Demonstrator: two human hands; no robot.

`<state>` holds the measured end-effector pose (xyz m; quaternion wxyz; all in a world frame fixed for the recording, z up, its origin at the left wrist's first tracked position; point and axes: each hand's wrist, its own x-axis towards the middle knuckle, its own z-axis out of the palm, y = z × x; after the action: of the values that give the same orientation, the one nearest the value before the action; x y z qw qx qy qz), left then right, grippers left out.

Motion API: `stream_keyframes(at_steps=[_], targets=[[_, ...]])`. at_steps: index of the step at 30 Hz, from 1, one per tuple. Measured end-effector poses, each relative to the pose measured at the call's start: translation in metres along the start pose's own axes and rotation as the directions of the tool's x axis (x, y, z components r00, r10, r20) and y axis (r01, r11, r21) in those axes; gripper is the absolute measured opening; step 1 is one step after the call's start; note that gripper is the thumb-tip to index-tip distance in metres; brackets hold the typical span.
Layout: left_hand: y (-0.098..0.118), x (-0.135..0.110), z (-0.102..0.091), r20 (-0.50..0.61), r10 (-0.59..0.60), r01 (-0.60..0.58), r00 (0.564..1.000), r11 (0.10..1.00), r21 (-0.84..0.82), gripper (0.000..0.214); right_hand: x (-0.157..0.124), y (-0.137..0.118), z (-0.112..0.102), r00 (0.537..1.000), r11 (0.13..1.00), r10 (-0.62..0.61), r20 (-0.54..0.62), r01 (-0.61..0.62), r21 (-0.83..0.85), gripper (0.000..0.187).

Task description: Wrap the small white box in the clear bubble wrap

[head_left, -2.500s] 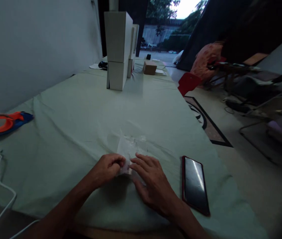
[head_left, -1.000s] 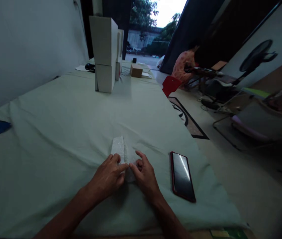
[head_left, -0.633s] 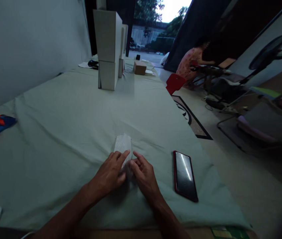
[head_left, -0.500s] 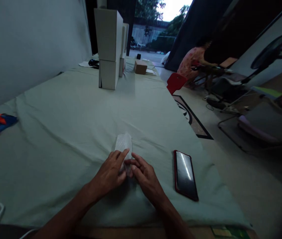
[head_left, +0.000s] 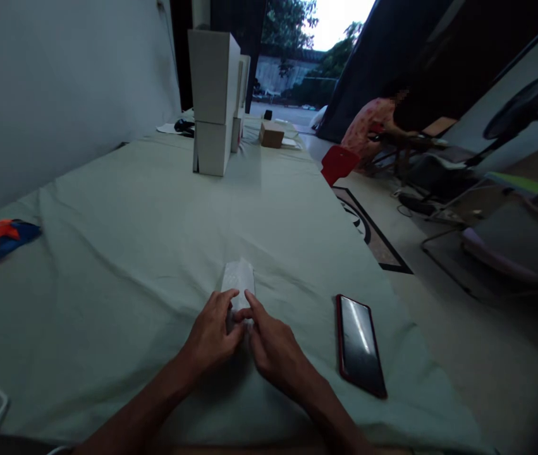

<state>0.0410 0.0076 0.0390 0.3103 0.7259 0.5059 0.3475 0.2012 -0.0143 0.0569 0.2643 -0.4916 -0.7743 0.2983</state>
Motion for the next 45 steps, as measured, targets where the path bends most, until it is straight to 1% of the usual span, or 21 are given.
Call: stream_keyframes(at_steps=[3, 5, 7, 9, 11, 13, 16, 18, 19, 21, 23, 24, 26, 29, 32, 35, 37, 39, 41, 43, 45], targets=[[-0.003, 0.0, 0.006, -0.001, -0.004, 0.004, 1.0, 1.0, 0.019, 0.054, 0.009, 0.005, -0.015, 0.999, 0.981, 0.033, -0.019, -0.029, 0.191, 0.06], [-0.003, -0.001, 0.008, -0.01, -0.006, 0.007, 1.0, 0.999, 0.034, 0.055, 0.013, 0.007, -0.024, 0.99, 0.968, 0.106, -0.094, -0.081, 0.239, 0.052], [-0.002, -0.002, 0.007, 0.0, -0.01, 0.01, 1.0, 0.999, 0.044, 0.055, 0.014, 0.01, -0.029, 0.977, 0.974, 0.138, -0.161, -0.104, 0.202, 0.049], [0.0, -0.003, 0.005, 0.014, 0.001, -0.002, 1.0, 0.999, 0.05, 0.055, 0.015, 0.014, -0.025, 0.981, 0.992, 0.087, -0.173, -0.07, 0.103, 0.051], [0.002, -0.003, 0.002, 0.026, 0.03, -0.031, 0.999, 0.998, 0.056, 0.052, 0.016, 0.018, -0.016, 0.991, 1.0, -0.011, -0.133, 0.01, -0.009, 0.054], [0.003, -0.003, 0.0, 0.045, 0.059, -0.062, 0.997, 0.996, 0.069, 0.045, 0.018, 0.022, -0.008, 0.993, 0.995, -0.08, -0.082, 0.074, -0.072, 0.057], [0.004, -0.002, -0.001, 0.088, 0.068, -0.076, 0.994, 0.993, 0.092, 0.034, 0.02, 0.026, -0.007, 0.995, 0.996, -0.088, -0.051, 0.086, -0.032, 0.058], [0.003, -0.001, -0.002, 0.106, 0.082, -0.094, 0.991, 0.989, 0.111, 0.03, 0.021, 0.029, -0.013, 0.994, 0.999, -0.025, -0.109, 0.028, 0.03, 0.053], [0.003, -0.001, -0.001, 0.108, 0.088, -0.101, 0.99, 0.987, 0.121, 0.029, 0.021, 0.032, -0.017, 0.986, 0.997, 0.044, -0.161, -0.033, 0.073, 0.05], [0.003, 0.0, -0.001, 0.102, 0.086, -0.099, 0.991, 0.986, 0.135, 0.027, 0.022, 0.037, -0.023, 0.942, 0.96, 0.244, -0.231, -0.201, 0.195, 0.046], [0.003, 0.0, 0.0, 0.088, 0.08, -0.091, 0.993, 0.987, 0.134, 0.025, 0.026, 0.043, -0.025, 0.883, 0.875, 0.432, -0.183, -0.361, 0.324, 0.046], [0.003, 0.0, 0.0, 0.084, 0.082, -0.093, 0.993, 0.987, 0.13, 0.025, 0.029, 0.046, -0.025, 0.864, 0.831, 0.488, -0.125, -0.417, 0.367, 0.048], [0.003, -0.001, 0.001, 0.074, 0.099, -0.108, 0.992, 0.986, 0.126, 0.026, 0.036, 0.049, -0.021, 0.843, 0.771, 0.538, -0.018, -0.483, 0.416, 0.051], [0.002, -0.002, 0.001, 0.069, 0.118, -0.126, 0.991, 0.984, 0.123, 0.027, 0.048, 0.051, -0.013, 0.852, 0.747, 0.522, 0.041, -0.479, 0.461, 0.053], [0.001, -0.004, 0.002, 0.066, 0.123, -0.131, 0.99, 0.983, 0.128, 0.028, 0.059, 0.051, -0.008, 0.879, 0.757, 0.475, 0.049, -0.436, 0.486, 0.046], [0.0, -0.006, 0.002, 0.062, 0.168, -0.177, 0.984, 0.967, 0.185, 0.044, 0.069, 0.053, -0.006, 0.905, 0.778, 0.424, 0.046, -0.39, 0.493, 0.038], [0.001, -0.005, 0.0, 0.104, 0.218, -0.237, 0.97, 0.944, 0.23, 0.049, 0.073, 0.054, -0.005, 0.919, 0.797, 0.393, 0.034, -0.359, 0.486, 0.029], [0.002, -0.003, -0.002, 0.169, 0.237, -0.274, 0.957, 0.93, 0.245, 0.04, 0.075, 0.054, -0.004, 0.932, 0.816, 0.362, 0.023, -0.329, 0.475, 0.02], [0.002, -0.001, -0.003, 0.19, 0.216, -0.258, 0.958, 0.937, 0.235, 0.032, 0.073, 0.051, -0.006, 0.943, 0.83, 0.332, 0.013, -0.298, 0.47, 0.012], [0.0, 0.0, -0.002, 0.151, 0.191, -0.222, 0.97, 0.949, 0.222, 0.028, 0.067, 0.047, -0.009, 0.959, 0.862, 0.281, -0.019, -0.244, 0.445, 0.009], [-0.002, -0.002, 0.001, 0.06, 0.176, -0.185, 0.983, 0.956, 0.229, 0.025, 0.058, 0.041, -0.012, 0.976, 0.912, 0.204, -0.073, -0.162, 0.376, 0.007]])
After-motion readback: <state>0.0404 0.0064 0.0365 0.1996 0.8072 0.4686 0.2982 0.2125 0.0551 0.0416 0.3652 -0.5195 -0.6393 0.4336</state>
